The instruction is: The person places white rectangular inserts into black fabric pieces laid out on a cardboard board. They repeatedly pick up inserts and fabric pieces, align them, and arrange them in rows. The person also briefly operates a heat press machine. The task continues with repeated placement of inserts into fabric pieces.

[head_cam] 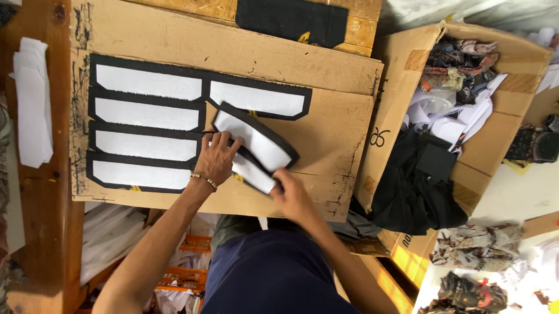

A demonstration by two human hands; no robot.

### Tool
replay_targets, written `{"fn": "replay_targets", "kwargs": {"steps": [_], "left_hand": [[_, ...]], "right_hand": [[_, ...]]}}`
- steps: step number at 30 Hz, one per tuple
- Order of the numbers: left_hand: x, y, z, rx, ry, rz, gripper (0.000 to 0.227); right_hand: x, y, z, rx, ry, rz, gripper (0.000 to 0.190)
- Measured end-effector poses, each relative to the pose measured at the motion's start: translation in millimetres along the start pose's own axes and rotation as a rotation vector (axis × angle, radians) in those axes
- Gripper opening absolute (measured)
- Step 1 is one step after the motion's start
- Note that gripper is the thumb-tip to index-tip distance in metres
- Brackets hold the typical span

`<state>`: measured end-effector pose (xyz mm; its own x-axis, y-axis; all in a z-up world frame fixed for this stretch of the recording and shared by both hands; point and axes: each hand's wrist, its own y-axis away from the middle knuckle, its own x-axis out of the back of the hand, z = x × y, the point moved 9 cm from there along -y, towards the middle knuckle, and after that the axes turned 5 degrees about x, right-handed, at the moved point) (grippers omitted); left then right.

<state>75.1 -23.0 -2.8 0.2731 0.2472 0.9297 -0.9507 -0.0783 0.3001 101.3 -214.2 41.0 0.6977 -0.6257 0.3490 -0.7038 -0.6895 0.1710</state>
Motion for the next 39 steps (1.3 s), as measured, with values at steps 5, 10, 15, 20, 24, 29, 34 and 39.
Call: {"fn": "replay_targets", "kwargs": {"steps": [5, 10, 15, 20, 24, 29, 34, 39], "left_hand": [[17, 4, 4, -0.012, 0.056, 0.025, 0.065], [2, -22, 48, -0.122, 0.208, -0.004, 0.056], [-29, -37, 79, -0.24, 0.017, -0.154, 0.052], [-33, -30, 86, -0.193, -0.041, -0.2, 0.068], [-25, -27, 92, -0.175, -0.017, -0.26, 0.07], [-33, -5, 90, -0.21, 0.324, -0.479, 0.072], [-23, -28, 21, -0.029, 0.393, -0.501, 0.055], [0, -80, -26, 0.064, 0.414, -0.36, 0.04]], "right_hand": [[-5, -3, 13, -0.085, 0.1, 0.172, 0.021], [14, -1, 63, -0.16, 0.209, 0.314, 0.025], [22, 10, 88, -0.344, 0.141, 0.214, 0.032], [25, 27, 67, -0.344, 0.205, 0.061, 0.034], [43, 46, 19, -0.115, 0.273, 0.141, 0.03], [61, 49, 44, -0.329, 0.053, 0.106, 0.027], [74, 19, 63, -0.243, 0.064, 0.173, 0.027], [64, -5, 95, -0.359, 0.079, 0.316, 0.028]]}}
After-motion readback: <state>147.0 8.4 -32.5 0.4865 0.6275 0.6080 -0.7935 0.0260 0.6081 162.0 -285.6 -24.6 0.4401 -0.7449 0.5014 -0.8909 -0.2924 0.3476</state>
